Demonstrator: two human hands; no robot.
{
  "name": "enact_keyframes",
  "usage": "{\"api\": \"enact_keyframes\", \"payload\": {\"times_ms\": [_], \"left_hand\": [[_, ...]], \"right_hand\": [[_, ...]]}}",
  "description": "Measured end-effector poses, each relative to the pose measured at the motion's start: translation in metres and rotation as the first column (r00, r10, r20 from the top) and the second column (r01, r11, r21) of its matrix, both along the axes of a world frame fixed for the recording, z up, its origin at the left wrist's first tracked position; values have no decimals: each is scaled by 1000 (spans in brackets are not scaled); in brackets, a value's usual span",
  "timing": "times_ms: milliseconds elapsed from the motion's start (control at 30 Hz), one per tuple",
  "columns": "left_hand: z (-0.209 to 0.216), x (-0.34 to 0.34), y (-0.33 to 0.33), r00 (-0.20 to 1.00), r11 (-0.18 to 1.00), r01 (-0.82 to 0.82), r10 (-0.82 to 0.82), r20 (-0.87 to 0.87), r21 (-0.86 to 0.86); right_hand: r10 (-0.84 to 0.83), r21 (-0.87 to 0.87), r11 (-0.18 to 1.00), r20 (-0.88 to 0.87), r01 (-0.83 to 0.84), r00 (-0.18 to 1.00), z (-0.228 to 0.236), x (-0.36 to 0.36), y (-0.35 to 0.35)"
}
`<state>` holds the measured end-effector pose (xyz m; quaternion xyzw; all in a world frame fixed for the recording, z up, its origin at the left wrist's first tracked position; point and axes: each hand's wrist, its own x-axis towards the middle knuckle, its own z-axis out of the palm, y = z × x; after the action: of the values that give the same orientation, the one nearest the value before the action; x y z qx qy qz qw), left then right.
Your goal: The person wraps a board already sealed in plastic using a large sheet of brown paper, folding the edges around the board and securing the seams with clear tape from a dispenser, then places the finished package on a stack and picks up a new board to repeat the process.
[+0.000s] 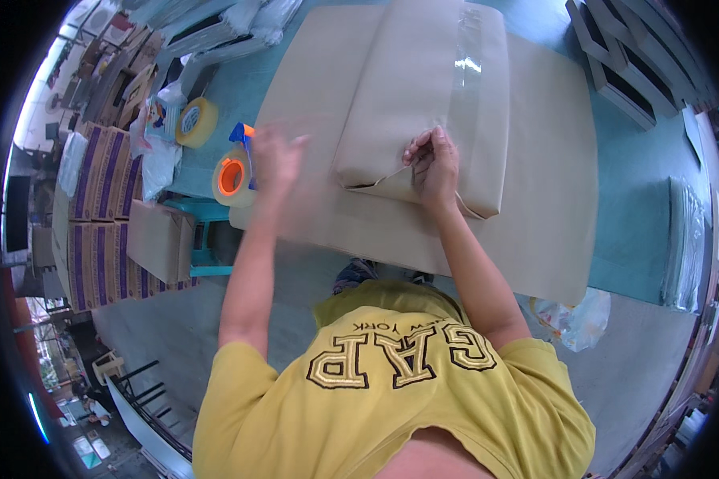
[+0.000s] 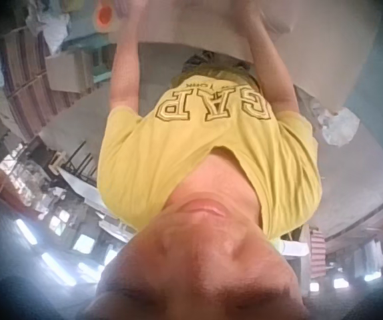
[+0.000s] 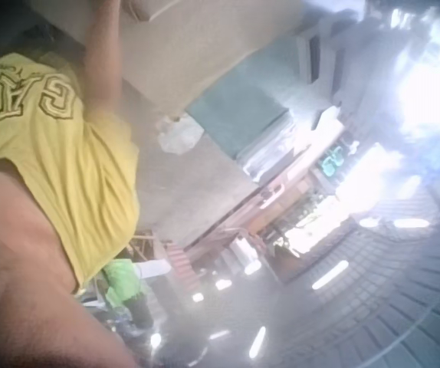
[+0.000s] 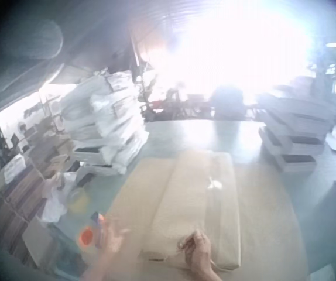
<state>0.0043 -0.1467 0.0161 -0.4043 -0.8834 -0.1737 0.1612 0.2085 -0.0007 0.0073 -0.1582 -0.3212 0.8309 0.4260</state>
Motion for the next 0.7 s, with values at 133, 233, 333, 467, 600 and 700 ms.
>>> {"api": "enact_keyframes", "payload": {"times_ms": [133,233,333,467,600,700], "left_hand": [[-29,-68,-83,944,966,-233,253,210,-116],[-8,-69,-47,860,997,-55,24,510,46],[103,-7,28,566,923,381,-186,804,-54],[146,47,79,285,358,933,-796,534,35],[151,66,103,161,139,987,-787,596,-83],[153,69,111,130,64,990,-781,610,-129]], "right_hand": [[8,183,983,103,-26,995,-1,-1,-10],[-6,133,991,118,-10,993,1,-4,-4],[-55,76,996,121,46,991,4,-1,-1],[-122,-188,980,-286,69,950,10,7,-5],[-225,-387,918,-316,91,922,-8,15,2],[-304,-266,940,-381,212,873,-18,12,0]]}}
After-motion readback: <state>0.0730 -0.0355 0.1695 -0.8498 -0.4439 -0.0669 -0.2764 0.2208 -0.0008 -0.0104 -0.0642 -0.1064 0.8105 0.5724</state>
